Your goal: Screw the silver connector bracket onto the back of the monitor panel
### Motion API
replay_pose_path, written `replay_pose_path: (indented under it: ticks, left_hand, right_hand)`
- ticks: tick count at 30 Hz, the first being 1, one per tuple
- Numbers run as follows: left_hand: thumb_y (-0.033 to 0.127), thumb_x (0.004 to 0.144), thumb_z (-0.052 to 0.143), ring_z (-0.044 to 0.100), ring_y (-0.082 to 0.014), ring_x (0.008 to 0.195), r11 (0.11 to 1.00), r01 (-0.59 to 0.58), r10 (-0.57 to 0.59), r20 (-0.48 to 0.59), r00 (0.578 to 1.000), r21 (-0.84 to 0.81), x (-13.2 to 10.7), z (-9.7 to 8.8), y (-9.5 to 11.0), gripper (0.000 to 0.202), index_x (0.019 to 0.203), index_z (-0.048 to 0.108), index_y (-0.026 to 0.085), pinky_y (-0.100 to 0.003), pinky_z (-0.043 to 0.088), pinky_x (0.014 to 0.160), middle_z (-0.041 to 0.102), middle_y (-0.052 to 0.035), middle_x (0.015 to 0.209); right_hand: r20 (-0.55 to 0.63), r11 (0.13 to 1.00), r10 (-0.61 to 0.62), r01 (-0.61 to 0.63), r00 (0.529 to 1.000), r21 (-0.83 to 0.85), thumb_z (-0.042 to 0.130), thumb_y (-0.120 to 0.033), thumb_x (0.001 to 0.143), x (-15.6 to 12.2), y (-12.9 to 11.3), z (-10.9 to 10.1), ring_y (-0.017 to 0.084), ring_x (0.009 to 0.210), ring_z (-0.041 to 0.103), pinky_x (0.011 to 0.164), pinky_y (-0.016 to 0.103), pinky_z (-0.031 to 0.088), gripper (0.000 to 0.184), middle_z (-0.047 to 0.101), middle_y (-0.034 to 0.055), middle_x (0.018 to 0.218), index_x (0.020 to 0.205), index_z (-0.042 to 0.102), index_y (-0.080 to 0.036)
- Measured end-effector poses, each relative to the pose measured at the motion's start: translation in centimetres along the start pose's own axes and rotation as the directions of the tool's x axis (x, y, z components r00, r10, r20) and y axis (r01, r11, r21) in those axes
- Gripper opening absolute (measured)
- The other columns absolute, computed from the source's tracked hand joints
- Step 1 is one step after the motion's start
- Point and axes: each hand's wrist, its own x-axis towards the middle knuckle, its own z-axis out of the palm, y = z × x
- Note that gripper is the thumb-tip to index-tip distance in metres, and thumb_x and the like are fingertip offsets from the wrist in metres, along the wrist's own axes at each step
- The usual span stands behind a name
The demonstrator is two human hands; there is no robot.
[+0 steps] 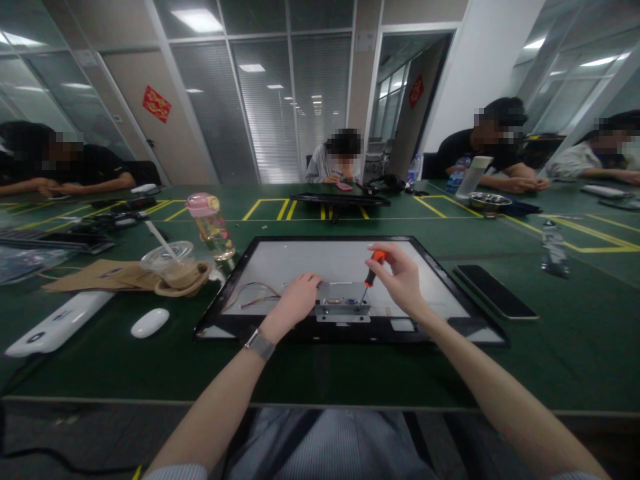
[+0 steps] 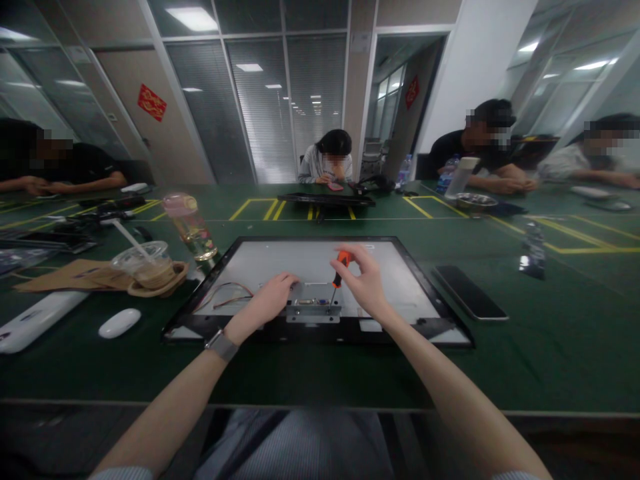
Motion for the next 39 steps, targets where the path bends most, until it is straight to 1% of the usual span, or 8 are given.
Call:
replay_pose_path:
  ticks: [3, 8, 15, 18, 22, 28, 35, 39]
  left_hand:
    - [0.002, 0.097, 0.035, 0.057, -0.0222, 0.122, 1.0, 0.002, -0.002, -0.01, 1.0, -0.008, 0.07, 0.16, -0.15, 0.042, 0.13, 0.059, 0.01, -0.034, 0.043, 0.108, 0.06, -0.0151, 0.133]
    - [0.002, 0.097, 0.035, 0.057, -0.0222, 0.122, 1.0, 0.008, -0.008, 0.002, 1.0, 0.004, 0.1, 0.13, -0.1, 0.041, 0.13, 0.059, 0.011, -0.034, 0.042, 0.109, 0.061, -0.0145, 0.133]
    - [0.001, 0.097, 0.035, 0.057, -0.0231, 0.121, 1.0, -0.002, 0.002, -0.006, 1.0, 0.008, 0.12, 0.27, -0.17, 0.042, 0.131, 0.058, 0.009, -0.034, 0.042, 0.109, 0.06, -0.0149, 0.134]
    - [0.002, 0.097, 0.033, 0.057, -0.0232, 0.121, 1.0, -0.008, 0.008, -0.006, 1.0, 0.005, 0.09, 0.27, -0.2, 0.043, 0.131, 0.058, 0.008, -0.035, 0.043, 0.109, 0.06, -0.0153, 0.134]
    - [0.002, 0.097, 0.033, 0.057, -0.0231, 0.121, 1.0, 0.002, -0.002, -0.004, 1.0, -0.005, 0.06, 0.21, -0.17, 0.043, 0.131, 0.058, 0.009, -0.035, 0.043, 0.109, 0.059, -0.0152, 0.134]
    - [0.002, 0.097, 0.034, 0.057, -0.0234, 0.121, 1.0, -0.001, 0.001, -0.013, 1.0, -0.006, 0.16, 0.33, -0.3, 0.042, 0.13, 0.058, 0.009, -0.035, 0.043, 0.108, 0.06, -0.0157, 0.133]
    - [0.001, 0.096, 0.034, 0.058, -0.0226, 0.121, 1.0, 0.004, -0.004, -0.013, 1.0, -0.02, 0.18, 0.34, -0.35, 0.043, 0.13, 0.059, 0.011, -0.036, 0.044, 0.108, 0.06, -0.0154, 0.133]
    - [0.001, 0.096, 0.034, 0.057, -0.0227, 0.121, 1.0, 0.0, -0.001, -0.018, 1.0, -0.023, 0.14, 0.35, -0.25, 0.043, 0.129, 0.06, 0.01, -0.036, 0.044, 0.108, 0.061, -0.0156, 0.133]
  right_hand:
    - [0.002, 1.0, -0.023, 0.023, 1.0, -0.007, 0.069, -0.034, 0.087, 0.06, 0.11, -0.27, 0.021, 0.078, 0.061, 0.076, 0.039, 0.052, 0.01, 0.06, 0.0012, 0.08, 0.093, 0.069, -0.026]
    - [0.111, 0.99, 0.036, -0.051, 0.993, 0.131, 0.044, -0.033, 0.1, -0.16, -0.52, -0.35, 0.023, 0.093, 0.07, 0.085, 0.042, 0.053, 0.028, 0.072, 0.0061, 0.098, 0.113, 0.068, -0.024]
    - [0.032, 0.999, -0.028, 0.026, 0.999, 0.044, 0.073, -0.029, 0.085, 0.09, -0.11, -0.1, 0.019, 0.077, 0.062, 0.075, 0.038, 0.052, 0.013, 0.064, 0.0006, 0.082, 0.098, 0.071, -0.027]
    - [0.019, 0.999, -0.037, 0.036, 0.999, 0.031, 0.067, -0.031, 0.09, 0.16, -0.06, -0.22, 0.02, 0.081, 0.062, 0.077, 0.038, 0.051, 0.009, 0.064, 0.0017, 0.085, 0.095, 0.071, -0.026]
    - [0.097, 0.991, 0.022, -0.034, 0.995, 0.13, 0.047, -0.033, 0.101, 0.07, -0.42, -0.35, 0.022, 0.09, 0.068, 0.087, 0.042, 0.052, 0.026, 0.069, 0.0042, 0.092, 0.111, 0.07, -0.025]
    - [0.039, 0.999, -0.032, 0.031, 0.999, 0.032, 0.069, -0.032, 0.088, 0.21, -0.69, -0.32, 0.022, 0.082, 0.062, 0.078, 0.04, 0.052, 0.012, 0.064, 0.0028, 0.084, 0.096, 0.074, -0.027]
    - [0.139, 0.981, 0.062, -0.086, 0.988, 0.176, 0.047, -0.034, 0.1, 0.05, -0.8, -0.26, 0.023, 0.093, 0.07, 0.087, 0.043, 0.053, 0.03, 0.072, 0.0058, 0.1, 0.116, 0.07, -0.026]
    - [0.089, 0.99, 0.014, -0.027, 0.996, 0.138, 0.066, -0.032, 0.09, 0.14, -0.58, -0.27, 0.02, 0.081, 0.065, 0.078, 0.04, 0.054, 0.017, 0.069, 0.0026, 0.088, 0.105, 0.074, -0.027]
